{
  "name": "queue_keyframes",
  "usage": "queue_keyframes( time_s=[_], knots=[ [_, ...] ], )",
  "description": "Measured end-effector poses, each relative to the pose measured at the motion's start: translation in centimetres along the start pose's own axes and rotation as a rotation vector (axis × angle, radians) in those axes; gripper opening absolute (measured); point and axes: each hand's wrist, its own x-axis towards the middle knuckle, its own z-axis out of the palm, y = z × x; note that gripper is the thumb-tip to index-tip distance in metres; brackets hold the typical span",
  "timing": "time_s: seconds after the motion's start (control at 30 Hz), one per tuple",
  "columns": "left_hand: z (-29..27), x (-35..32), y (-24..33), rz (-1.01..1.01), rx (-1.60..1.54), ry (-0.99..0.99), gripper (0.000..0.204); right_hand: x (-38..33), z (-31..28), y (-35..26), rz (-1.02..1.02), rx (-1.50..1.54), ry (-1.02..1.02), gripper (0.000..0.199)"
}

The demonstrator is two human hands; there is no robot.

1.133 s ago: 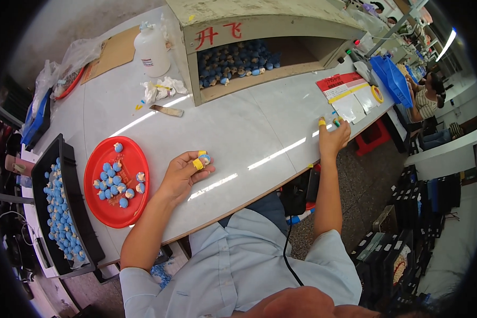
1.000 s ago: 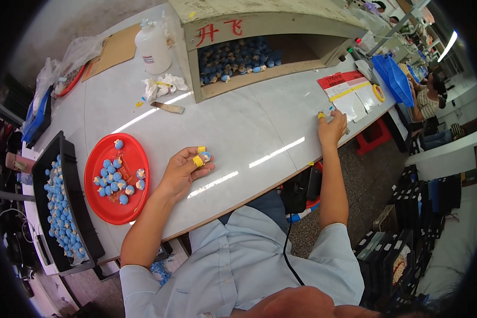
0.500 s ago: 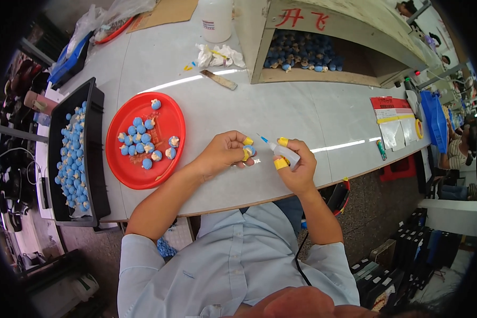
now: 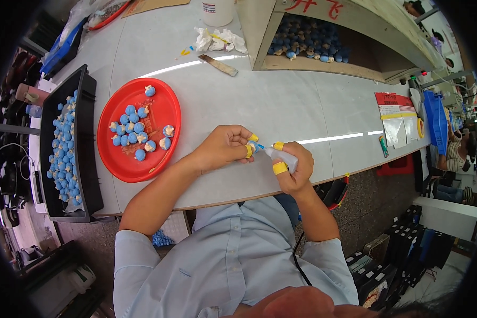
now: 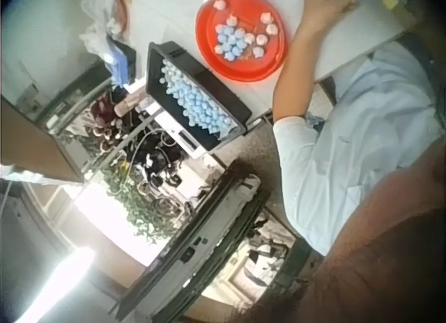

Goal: The person assembles small yellow and blue plastic components by hand, securing them with adhesive from a bottle.

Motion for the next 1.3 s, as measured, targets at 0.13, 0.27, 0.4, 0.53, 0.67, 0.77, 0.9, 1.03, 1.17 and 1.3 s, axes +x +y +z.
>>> queue_keyframes(
  time_s=[0.13,0.27,0.4,0.53,0.67,0.77,0.9,1.03,1.17,1.3],
  knots=[
    [0.05,0.09,-0.15,0.000,0.010,-0.004,0.029,0.13,0.27,-0.05,0.030,0.009,0.003,0.026],
    [0.12,-0.02,-0.01,0.002,0.013,-0.005,0.028,0.66,0.45,-0.43,0.005,-0.021,0.009,0.024],
    [-0.07,0.08,-0.10,0.007,0.013,-0.011,0.027,0.55,0.49,-0.27,-0.048,-0.062,0.038,0.023],
    [0.01,0.17,0.02,-0.024,0.016,0.037,0.024,0.66,0.51,-0.51,-0.079,-0.135,0.033,0.024],
    [0.02,0.23,-0.08,-0.013,0.004,0.066,0.023,0.51,0.51,-0.54,-0.120,-0.177,0.036,0.024],
    [0.07,0.23,-0.06,-0.010,0.011,0.075,0.024,0.34,0.55,-0.35,-0.136,-0.178,0.043,0.023],
    [0.27,0.08,0.18,-0.016,0.006,0.088,0.025,0.21,0.41,-0.49,-0.129,-0.200,0.023,0.023],
    [0.26,0.05,0.16,-0.008,0.006,0.095,0.026,0.17,0.41,-0.63,-0.126,-0.194,0.020,0.024],
    [0.33,0.19,0.08,-0.006,0.016,0.090,0.027,0.18,0.43,-0.63,-0.120,-0.183,0.035,0.024],
    [0.31,0.05,0.19,-0.014,0.002,0.087,0.026,0.27,0.58,-0.52,-0.125,-0.195,0.027,0.025]
  ],
)
